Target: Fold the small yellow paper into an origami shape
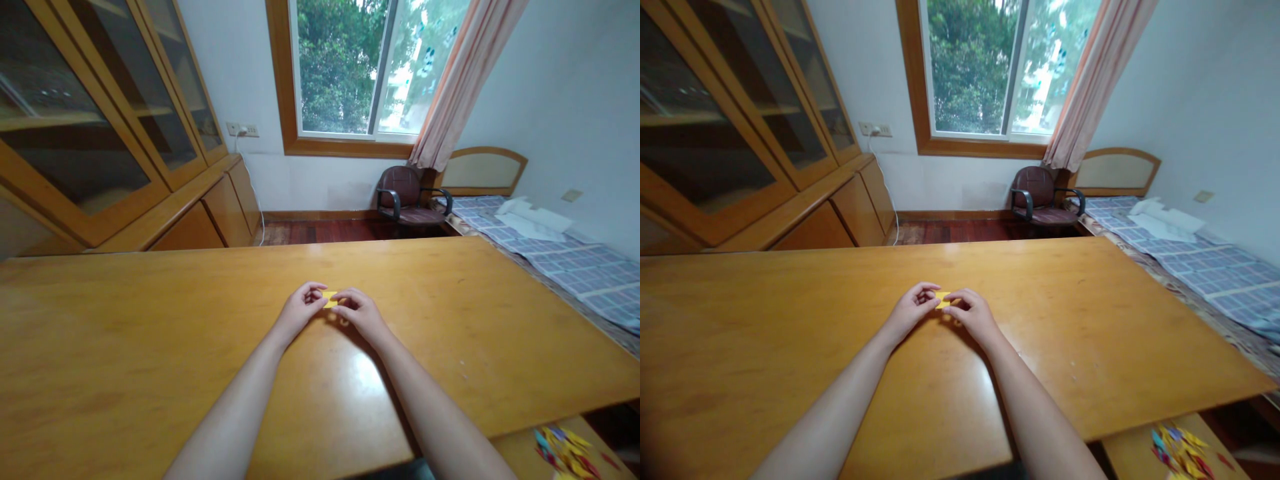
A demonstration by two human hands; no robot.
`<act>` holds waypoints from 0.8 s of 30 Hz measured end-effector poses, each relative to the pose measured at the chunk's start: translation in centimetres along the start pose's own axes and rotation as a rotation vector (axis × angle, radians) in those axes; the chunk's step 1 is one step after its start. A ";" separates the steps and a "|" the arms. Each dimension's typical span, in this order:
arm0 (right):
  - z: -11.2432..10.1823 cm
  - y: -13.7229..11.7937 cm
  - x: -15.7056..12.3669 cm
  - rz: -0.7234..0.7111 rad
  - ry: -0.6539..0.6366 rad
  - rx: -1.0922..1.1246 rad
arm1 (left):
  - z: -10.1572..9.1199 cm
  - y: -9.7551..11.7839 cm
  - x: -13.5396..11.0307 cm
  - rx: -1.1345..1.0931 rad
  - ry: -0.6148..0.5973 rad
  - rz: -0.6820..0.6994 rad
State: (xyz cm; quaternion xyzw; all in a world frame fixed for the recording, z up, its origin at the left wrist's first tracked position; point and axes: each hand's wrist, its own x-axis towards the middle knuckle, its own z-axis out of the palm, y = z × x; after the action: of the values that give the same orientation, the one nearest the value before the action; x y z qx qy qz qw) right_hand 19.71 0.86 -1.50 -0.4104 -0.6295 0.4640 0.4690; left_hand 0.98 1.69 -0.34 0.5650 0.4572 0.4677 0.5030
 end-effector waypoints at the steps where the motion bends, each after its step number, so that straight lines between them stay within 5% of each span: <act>1: 0.0 0.1 0.0 0.021 -0.002 0.023 | 0.0 -0.1 0.0 0.005 -0.001 0.004; 9: 0.3 -0.4 0.1 0.133 0.008 0.087 | -0.1 -0.6 0.0 0.053 -0.004 0.038; 24: 0.2 0.1 0.2 0.132 -0.012 0.209 | 0.0 -0.4 -0.2 0.115 0.007 0.056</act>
State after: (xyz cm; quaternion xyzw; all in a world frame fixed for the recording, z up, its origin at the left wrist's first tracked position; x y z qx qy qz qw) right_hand 19.47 1.04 -1.56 -0.3970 -0.5519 0.5596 0.4739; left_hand 0.89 1.50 -0.76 0.6040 0.4692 0.4566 0.4545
